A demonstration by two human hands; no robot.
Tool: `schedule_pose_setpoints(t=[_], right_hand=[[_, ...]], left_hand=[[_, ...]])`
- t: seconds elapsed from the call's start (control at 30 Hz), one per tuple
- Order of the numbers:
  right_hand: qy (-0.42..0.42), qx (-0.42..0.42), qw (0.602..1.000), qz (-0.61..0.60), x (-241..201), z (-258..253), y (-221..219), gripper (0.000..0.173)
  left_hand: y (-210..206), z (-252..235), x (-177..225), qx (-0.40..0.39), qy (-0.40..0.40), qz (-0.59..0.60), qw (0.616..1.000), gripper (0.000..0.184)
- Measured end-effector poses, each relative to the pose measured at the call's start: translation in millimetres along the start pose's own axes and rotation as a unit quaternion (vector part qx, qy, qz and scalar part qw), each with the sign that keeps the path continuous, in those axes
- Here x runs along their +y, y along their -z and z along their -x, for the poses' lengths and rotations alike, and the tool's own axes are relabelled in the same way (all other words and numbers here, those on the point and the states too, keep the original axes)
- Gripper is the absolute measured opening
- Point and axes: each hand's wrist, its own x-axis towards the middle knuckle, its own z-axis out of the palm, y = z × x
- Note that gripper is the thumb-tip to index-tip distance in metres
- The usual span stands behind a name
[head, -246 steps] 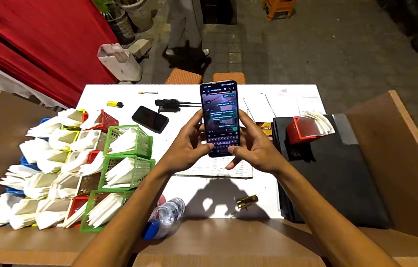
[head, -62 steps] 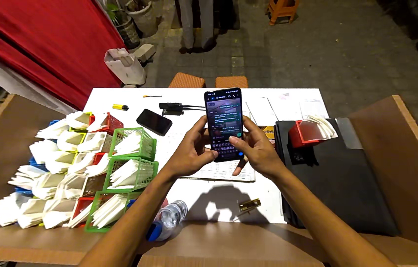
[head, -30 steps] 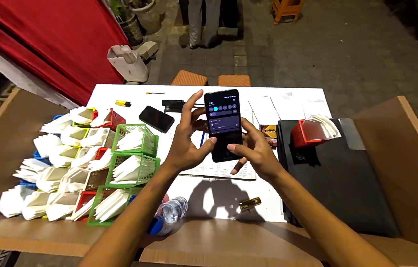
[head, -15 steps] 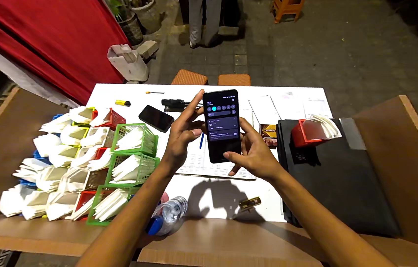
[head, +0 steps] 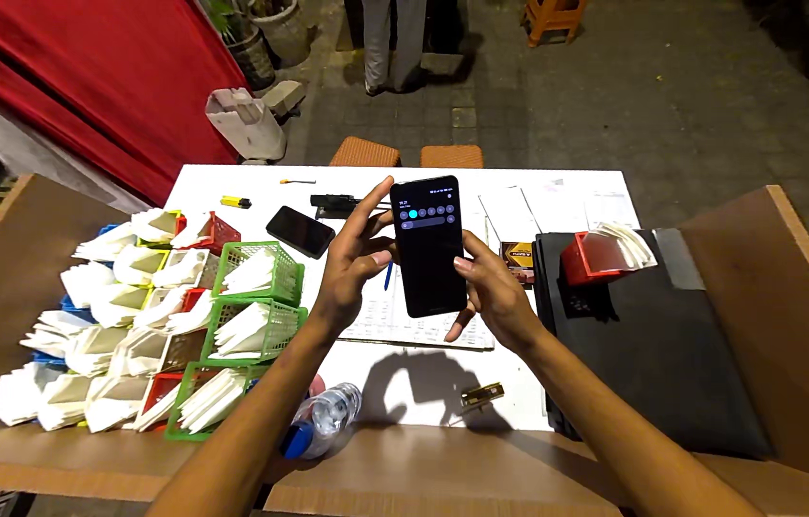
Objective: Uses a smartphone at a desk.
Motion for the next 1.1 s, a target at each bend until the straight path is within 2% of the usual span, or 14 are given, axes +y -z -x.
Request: schedule_pose_setpoints(t=[0.33, 0.57, 0.77, 0.93, 1.1], right_hand=[[-0.022, 0.019, 1.000, 0.009, -0.5, -1.7, 0.5, 0.048], [-0.156, 0.022, 0.980, -0.118, -1.0, -1.9, 2.0, 0.060], [-0.172, -0.038, 0.966, -0.186, -4.9, -1.3, 4.7, 0.056], [-0.163, -0.101, 0.962, -0.193, -2.1, -2.4, 10.1, 0.057], [-0.162, -0.129, 0.959, -0.193, 1.4, -1.6, 13.8, 0.056]], left_hand=[[-5.1, -4.6, 3.4, 0.058, -0.011, -0.040, 0.997, 0.054], [2.3, -8.5, -8.4, 0.068, 0.023, -0.017, 0.997, 0.052], [6.9, -10.6, -13.5, 0.060, 0.000, 0.026, 0.998, 0.050], [7.2, -9.7, -9.3, 0.063, -0.005, 0.038, 0.997, 0.050], [7.9, -7.0, -9.3, 0.059, -0.003, 0.051, 0.997, 0.050]])
